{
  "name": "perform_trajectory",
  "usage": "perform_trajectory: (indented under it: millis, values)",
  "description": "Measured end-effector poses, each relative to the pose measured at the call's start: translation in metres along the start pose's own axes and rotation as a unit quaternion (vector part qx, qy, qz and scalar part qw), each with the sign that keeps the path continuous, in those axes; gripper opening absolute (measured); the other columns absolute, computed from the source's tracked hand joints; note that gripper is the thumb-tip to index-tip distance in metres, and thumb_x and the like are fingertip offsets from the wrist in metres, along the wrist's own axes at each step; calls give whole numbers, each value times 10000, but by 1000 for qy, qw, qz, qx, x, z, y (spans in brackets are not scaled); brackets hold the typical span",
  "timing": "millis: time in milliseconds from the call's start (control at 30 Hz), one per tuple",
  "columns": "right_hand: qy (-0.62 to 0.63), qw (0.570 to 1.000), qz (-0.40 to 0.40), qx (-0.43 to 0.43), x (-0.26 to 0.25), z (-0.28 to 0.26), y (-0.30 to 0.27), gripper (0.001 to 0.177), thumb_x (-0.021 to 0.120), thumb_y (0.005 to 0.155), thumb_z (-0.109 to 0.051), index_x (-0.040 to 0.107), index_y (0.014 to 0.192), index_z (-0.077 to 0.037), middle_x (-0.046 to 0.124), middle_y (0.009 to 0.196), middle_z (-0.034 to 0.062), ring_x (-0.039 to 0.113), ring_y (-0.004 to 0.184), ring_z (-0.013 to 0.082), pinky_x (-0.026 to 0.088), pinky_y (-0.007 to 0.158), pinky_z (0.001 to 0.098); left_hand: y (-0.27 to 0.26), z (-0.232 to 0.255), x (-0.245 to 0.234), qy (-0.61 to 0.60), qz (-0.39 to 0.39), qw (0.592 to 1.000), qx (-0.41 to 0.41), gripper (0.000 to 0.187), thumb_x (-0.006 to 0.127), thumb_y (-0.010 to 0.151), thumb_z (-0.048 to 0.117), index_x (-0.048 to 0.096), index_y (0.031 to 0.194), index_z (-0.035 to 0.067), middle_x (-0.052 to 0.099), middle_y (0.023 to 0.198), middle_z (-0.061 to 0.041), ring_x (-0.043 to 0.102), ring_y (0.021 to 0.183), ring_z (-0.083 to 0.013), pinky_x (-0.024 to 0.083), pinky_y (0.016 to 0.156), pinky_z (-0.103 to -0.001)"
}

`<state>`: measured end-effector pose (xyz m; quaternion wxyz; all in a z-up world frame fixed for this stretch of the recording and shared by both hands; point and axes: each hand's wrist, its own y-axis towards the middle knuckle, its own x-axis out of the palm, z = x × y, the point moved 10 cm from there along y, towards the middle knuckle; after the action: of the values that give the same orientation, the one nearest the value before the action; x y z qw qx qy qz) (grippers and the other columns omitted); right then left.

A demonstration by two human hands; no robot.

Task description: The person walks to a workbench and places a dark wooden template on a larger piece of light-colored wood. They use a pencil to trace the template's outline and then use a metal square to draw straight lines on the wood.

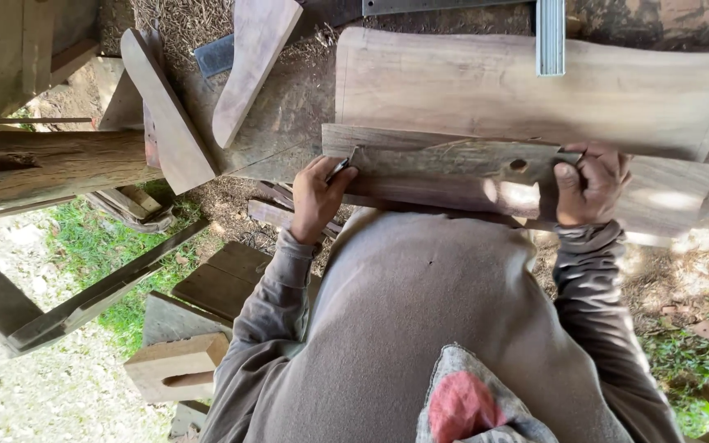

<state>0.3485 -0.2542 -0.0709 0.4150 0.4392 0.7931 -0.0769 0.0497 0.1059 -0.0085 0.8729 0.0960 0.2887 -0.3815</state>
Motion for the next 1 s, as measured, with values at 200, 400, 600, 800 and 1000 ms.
perform_trajectory:
  millis: [200, 400, 600, 800, 1000]
  values:
    - [6, 1000, 20, 1, -7, -11, 0, 421, 689, 1085, -502, 697, 877, -136, 696, 1226, 7, 491, 1168, 216, 326, 1117, 446, -7, -5, 4, -20, -16, 999, -32, 171, 791, 912, 156, 726, 964, 6, 679, 829, -99, 636, 725, -182, 491, 654, -327]
    - [152, 987, 38, 22, -16, -23, 1, 413, 687, 1112, -454, 671, 899, -101, 694, 1269, 57, 565, 1048, 163, 481, 939, 375, -13, -17, 10, -251, -5, 958, -135, 135, 756, 943, 110, 723, 990, -11, 656, 833, 4, 580, 773, -81, 478, 684, -260]
    - [289, 942, 9, 169, 38, 11, -19, 317, 577, 1112, -395, 654, 1022, -101, 672, 857, 46, 609, 670, 100, 531, 592, 247, -26, 39, -17, -353, 71, 926, -115, 249, 808, 953, 120, 593, 847, 53, 586, 707, 10, 472, 607, -53, 354, 532, -243]
    - [155, 972, -162, 67, 46, -173, 46, 679, 679, 918, -384, 509, 1433, 24, 593, 1258, 216, 646, 977, 221, 608, 723, 353, -33, 228, -59, 0, 146, 950, 277, 231, 772, 942, 217, 662, 1019, 29, 591, 828, -23, 536, 616, -105, 423, 542, -307]
    - [396, 847, -279, -222, 6, -282, 36, 486, 635, 1004, -425, 605, 1377, -115, 503, 1475, 51, 559, 1381, 248, 463, 1186, 481, -36, 268, 36, 141, -26, 877, 458, 207, 735, 934, 170, 636, 1074, 54, 610, 960, -35, 638, 794, -195, 504, 659, -355]
